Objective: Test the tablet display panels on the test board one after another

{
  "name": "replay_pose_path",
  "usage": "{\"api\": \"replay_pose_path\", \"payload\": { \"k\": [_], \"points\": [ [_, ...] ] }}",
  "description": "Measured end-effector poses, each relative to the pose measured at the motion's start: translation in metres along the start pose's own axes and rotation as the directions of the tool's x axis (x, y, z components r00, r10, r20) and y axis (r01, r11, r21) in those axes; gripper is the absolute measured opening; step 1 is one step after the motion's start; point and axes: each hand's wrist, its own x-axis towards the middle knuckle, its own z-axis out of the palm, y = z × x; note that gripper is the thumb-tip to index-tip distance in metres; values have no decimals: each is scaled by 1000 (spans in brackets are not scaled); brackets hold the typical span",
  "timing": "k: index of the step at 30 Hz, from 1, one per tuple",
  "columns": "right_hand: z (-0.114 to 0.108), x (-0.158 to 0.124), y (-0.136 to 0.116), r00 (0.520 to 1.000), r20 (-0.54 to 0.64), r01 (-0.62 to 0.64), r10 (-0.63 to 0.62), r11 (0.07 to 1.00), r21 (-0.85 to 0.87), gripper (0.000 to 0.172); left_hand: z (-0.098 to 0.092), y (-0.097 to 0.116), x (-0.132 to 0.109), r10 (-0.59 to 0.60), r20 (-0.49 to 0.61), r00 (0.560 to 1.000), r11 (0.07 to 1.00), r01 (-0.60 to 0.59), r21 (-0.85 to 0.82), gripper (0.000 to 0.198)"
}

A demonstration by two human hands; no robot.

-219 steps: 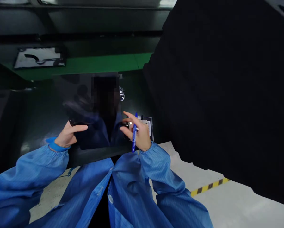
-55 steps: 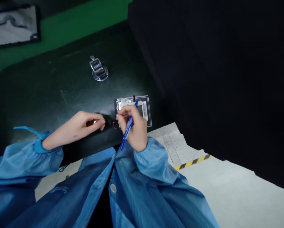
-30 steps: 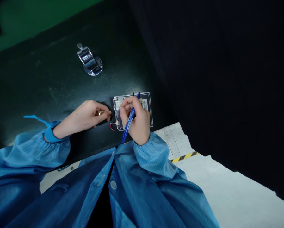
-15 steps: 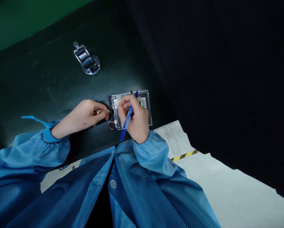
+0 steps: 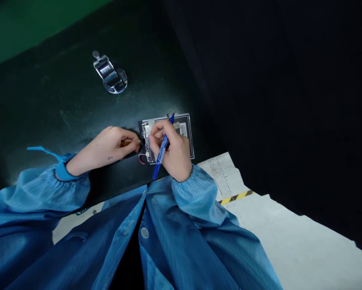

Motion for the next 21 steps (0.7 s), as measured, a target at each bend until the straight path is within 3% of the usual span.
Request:
{"api": "replay_pose_path", "payload": {
  "k": [15, 21],
  "points": [
    [4, -1, 0, 999, 18, 27, -26, 999, -47, 15, -1, 6, 3, -87, 34, 996, 996, 87, 23, 27],
    [2, 2, 0, 998, 65, 22, -19, 998, -60, 16, -3, 3, 2, -45, 54, 998, 998, 47, -33, 24]
  ]
}}
